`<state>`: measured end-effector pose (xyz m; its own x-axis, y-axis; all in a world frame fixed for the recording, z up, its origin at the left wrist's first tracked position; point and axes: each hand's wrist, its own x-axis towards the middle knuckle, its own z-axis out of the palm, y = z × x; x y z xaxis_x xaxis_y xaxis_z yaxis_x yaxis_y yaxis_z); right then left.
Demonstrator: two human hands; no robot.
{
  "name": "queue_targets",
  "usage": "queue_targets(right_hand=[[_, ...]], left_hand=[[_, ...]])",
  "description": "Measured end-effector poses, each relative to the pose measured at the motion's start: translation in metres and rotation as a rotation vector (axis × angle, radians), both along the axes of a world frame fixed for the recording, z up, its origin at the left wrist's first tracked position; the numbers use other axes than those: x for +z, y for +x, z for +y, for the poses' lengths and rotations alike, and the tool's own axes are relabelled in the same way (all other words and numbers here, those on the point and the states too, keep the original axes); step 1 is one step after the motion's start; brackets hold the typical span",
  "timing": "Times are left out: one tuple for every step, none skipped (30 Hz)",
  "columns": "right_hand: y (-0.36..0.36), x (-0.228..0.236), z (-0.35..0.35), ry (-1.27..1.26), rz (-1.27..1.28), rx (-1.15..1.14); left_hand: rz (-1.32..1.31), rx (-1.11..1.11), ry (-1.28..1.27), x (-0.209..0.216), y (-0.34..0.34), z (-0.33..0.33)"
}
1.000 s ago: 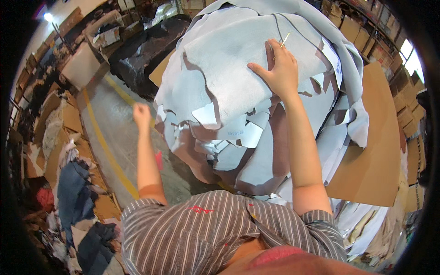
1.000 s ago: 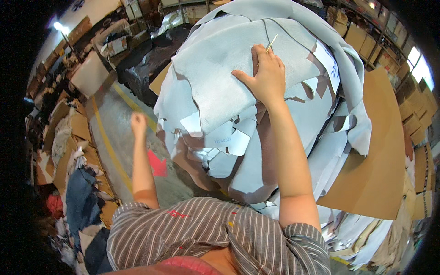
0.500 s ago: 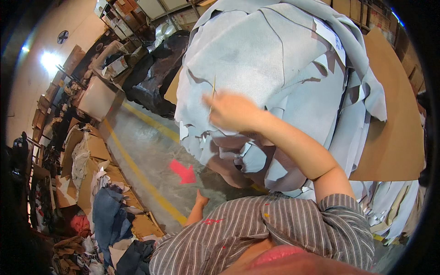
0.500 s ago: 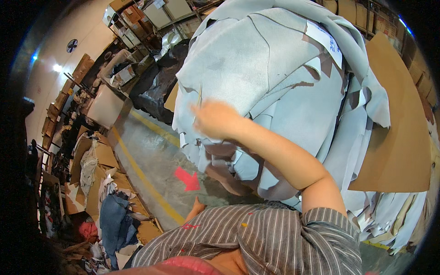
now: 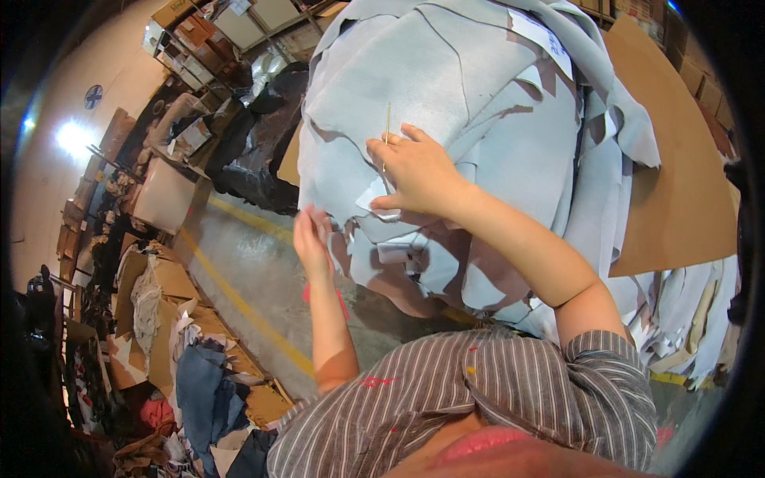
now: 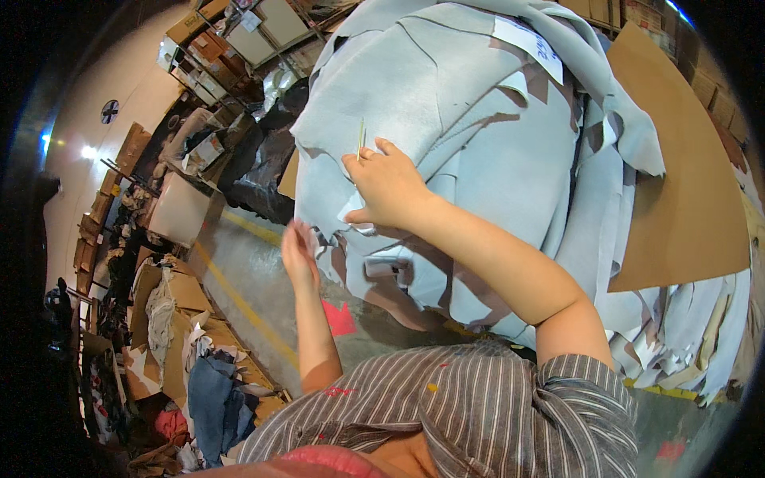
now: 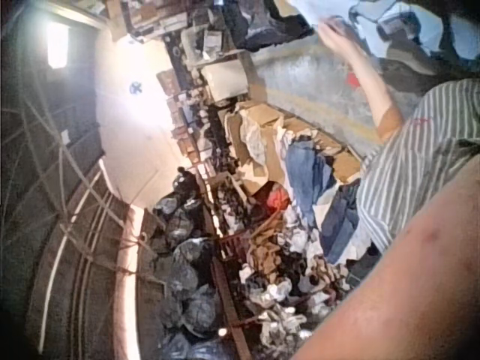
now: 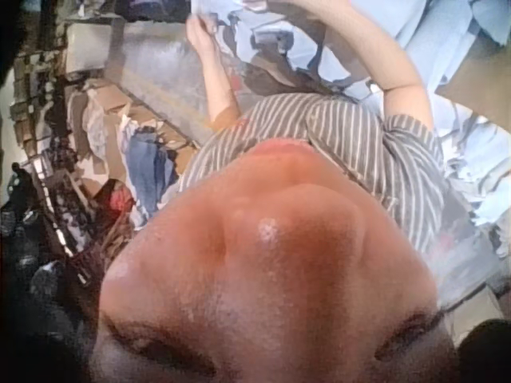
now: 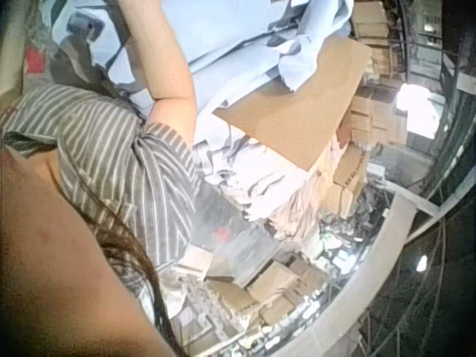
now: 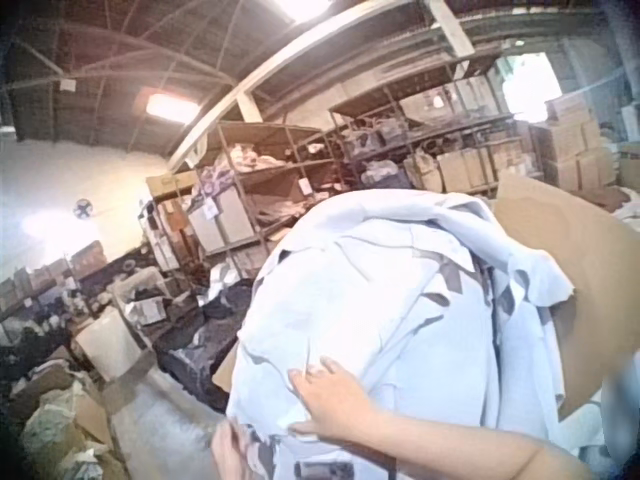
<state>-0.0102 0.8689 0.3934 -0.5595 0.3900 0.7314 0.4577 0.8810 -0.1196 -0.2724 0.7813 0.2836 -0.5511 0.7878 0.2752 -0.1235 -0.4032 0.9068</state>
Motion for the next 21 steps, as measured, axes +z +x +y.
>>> queue_targets(right_hand=[[0.002,-0.002,-0.006,-0.035,-0.035,-0.041],[0.003,-0.003,-0.012,-0.040,-0.030,-0.053],[0.004,-0.002,-0.017,-0.027,-0.013,-0.063],[0.006,-0.001,-0.021,-0.114,0.024,-0.043],[0.008,0.000,-0.025,-0.181,0.070,-0.021],[0.011,0.000,-0.030,-0.238,0.113,0.011],[0.015,0.001,-0.034,-0.290,0.165,0.002],[0.021,0.001,-0.037,-0.331,0.213,0.001],[0.029,0.001,-0.038,-0.301,0.308,0.029],[0.038,0.001,-0.039,-0.354,0.269,0.007],[0.049,0.000,-0.037,-0.341,0.279,0.016],[0.061,-0.001,-0.034,-0.272,0.284,0.075],[0.072,-0.001,-0.025,-0.176,0.400,-0.091],[0.082,0.001,-0.011,-0.021,0.505,-0.203],[0.088,-0.001,-0.001,0.137,0.630,-0.309],[0.090,-0.007,0.004,0.062,0.536,-0.361],[0.090,-0.014,0.008,-0.011,0.469,-0.408],[0.089,-0.022,0.010,-0.141,0.460,-0.462],[0.086,-0.031,0.010,-0.094,0.416,-0.410],[0.082,-0.041,0.008,-0.127,0.403,-0.372],[0.080,-0.049,0.007,-0.204,0.342,-0.343]], left_hand=[[0.016,-0.127,0.089,0.029,0.009,0.012],[-0.050,-0.139,0.027,0.052,0.020,0.026],[-0.065,-0.237,0.095,0.069,0.031,0.039],[-0.122,-0.273,0.028,0.081,0.040,0.051],[-0.121,-0.414,0.091,0.090,0.046,0.062],[-0.186,-0.602,0.136,0.100,0.049,0.077],[-0.222,-0.843,0.246,0.110,0.050,0.089],[-0.270,-0.792,0.217,0.113,0.053,0.095],[-0.304,-0.878,0.297,0.119,0.055,0.101],[-0.347,-0.676,0.231,0.124,0.060,0.107],[-0.296,-0.606,0.192,0.129,0.064,0.108],[-0.316,-0.656,0.215,0.135,0.071,0.109],[-0.439,-0.833,0.251,0.138,0.078,0.105],[-0.516,-1.051,0.329,0.140,0.088,0.101],[-0.600,-1.333,0.427,0.142,0.096,0.094],[-0.419,-0.656,0.240,0.136,0.113,0.090],[-0.419,-0.630,0.192,0.133,0.121,0.082],[-0.375,-0.651,0.174,0.130,0.128,0.077],[-0.290,-0.717,0.180,0.129,0.131,0.072],[-0.461,-0.804,0.131,0.126,0.133,0.068],[-0.424,-0.811,0.093,0.124,0.134,0.066]])
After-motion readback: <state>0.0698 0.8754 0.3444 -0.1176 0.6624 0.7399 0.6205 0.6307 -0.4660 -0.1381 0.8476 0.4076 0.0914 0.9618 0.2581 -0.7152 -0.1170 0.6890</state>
